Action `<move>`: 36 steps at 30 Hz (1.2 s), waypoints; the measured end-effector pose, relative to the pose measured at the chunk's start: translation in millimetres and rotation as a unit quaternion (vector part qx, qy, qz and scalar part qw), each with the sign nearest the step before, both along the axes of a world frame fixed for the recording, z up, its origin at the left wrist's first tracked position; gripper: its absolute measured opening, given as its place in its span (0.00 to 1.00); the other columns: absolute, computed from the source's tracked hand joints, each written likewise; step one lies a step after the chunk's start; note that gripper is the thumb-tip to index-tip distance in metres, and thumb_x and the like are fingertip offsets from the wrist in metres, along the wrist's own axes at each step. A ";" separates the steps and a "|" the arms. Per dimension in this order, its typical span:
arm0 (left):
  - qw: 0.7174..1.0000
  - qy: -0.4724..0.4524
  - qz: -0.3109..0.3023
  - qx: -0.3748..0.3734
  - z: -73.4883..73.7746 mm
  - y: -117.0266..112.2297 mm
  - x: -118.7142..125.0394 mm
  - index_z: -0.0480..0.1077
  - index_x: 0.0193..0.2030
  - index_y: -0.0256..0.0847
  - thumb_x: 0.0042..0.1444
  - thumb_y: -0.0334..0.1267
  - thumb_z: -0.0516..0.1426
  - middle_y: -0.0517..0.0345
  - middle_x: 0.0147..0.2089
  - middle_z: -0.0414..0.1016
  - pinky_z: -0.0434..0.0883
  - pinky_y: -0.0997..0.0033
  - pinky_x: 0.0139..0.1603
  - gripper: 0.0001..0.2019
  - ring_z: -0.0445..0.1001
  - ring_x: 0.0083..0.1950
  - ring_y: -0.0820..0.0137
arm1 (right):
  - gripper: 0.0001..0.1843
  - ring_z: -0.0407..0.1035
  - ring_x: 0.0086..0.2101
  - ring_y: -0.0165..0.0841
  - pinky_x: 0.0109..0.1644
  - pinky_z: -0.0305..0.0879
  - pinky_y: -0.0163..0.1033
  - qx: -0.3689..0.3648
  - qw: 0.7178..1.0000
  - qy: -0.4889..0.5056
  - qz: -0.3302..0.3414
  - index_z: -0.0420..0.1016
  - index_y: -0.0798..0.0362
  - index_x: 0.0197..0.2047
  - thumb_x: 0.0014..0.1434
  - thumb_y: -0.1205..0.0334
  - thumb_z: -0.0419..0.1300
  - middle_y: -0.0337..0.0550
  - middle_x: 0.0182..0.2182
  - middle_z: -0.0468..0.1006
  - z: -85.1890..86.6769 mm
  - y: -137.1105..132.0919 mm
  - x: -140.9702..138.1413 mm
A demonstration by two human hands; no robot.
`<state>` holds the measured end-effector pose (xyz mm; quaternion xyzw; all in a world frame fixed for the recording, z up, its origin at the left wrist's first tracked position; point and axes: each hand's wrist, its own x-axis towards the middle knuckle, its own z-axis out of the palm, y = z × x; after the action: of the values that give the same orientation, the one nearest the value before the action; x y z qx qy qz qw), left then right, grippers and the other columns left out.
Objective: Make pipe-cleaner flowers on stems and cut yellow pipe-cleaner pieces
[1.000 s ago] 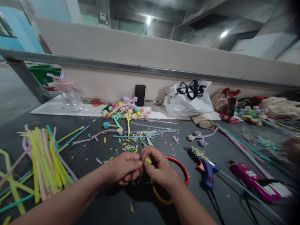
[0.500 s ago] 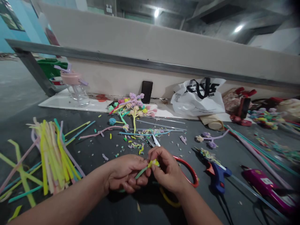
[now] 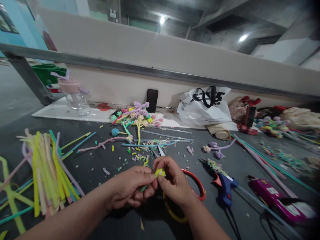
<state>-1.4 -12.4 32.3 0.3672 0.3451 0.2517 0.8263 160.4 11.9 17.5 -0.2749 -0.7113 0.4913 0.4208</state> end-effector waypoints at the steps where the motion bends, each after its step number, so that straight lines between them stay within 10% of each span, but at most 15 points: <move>1: 1.000 0.014 0.007 0.011 0.3 -0.5 1.2 0.62 0.29 0.39 0.54 0.45 0.51 0.67 0.19 0.58 0.41 0.84 0.11 0.11 0.44 0.14 0.84 | 0.09 0.63 0.35 0.31 0.37 0.61 0.36 0.003 1.000 0.004 -0.003 0.59 0.50 0.34 0.50 0.70 0.54 0.41 0.34 0.65 0.0 -0.2 -0.1; 5: 0.978 0.140 0.045 0.150 -0.8 -2.3 4.7 0.60 0.26 0.40 0.55 0.47 0.48 0.68 0.17 0.55 0.45 0.80 0.14 0.14 0.46 0.15 0.81 | 0.14 0.63 0.37 0.32 0.39 0.61 0.37 0.001 1.000 0.012 -0.021 0.61 0.50 0.38 0.48 0.72 0.55 0.42 0.38 0.66 -0.4 -1.9 -0.3; 11: 0.804 0.350 0.056 0.478 -1.1 -3.3 -0.3 0.58 0.22 0.40 0.58 0.40 0.44 0.61 0.23 0.60 0.55 0.74 0.29 0.15 0.59 0.27 0.73 | 0.28 0.62 0.28 0.28 0.30 0.59 0.33 -0.081 0.996 0.018 -0.027 0.60 0.49 0.48 0.41 0.76 0.52 0.37 0.31 0.67 0.1 0.7 2.0; 17: 0.748 0.381 0.016 0.543 -8.6 -3.2 -7.2 0.66 0.32 0.42 0.60 0.38 0.41 0.55 0.31 0.68 0.57 0.69 0.37 0.14 0.64 0.33 0.67 | 0.21 0.63 0.26 0.29 0.22 0.58 0.30 -0.152 0.985 0.081 0.026 0.61 0.50 0.45 0.45 0.69 0.55 0.38 0.28 0.67 -3.2 2.6 -1.6; 28: 0.859 0.318 0.028 0.400 -6.8 6.2 -2.0 0.60 0.26 0.40 0.58 0.46 0.44 0.61 0.24 0.62 0.59 0.74 0.31 0.16 0.62 0.28 0.72 | 0.07 0.65 0.34 0.32 0.36 0.64 0.36 0.074 0.993 -0.026 -0.086 0.68 0.51 0.33 0.49 0.71 0.55 0.41 0.32 0.69 -6.8 1.5 -4.1; 36: 0.974 0.152 0.008 0.170 -10.8 6.5 -7.5 0.58 0.29 0.40 0.53 0.53 0.48 0.69 0.19 0.58 0.49 0.81 0.15 0.17 0.48 0.15 0.82 | 0.08 0.65 0.33 0.30 0.35 0.63 0.35 0.077 0.993 -0.051 -0.077 0.67 0.51 0.34 0.50 0.72 0.55 0.41 0.33 0.68 -12.6 2.0 -3.8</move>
<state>-8.9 -5.9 21.5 0.5338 0.4218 0.2547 0.6872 156.6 13.9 4.9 -0.3207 -0.7444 0.3866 0.4400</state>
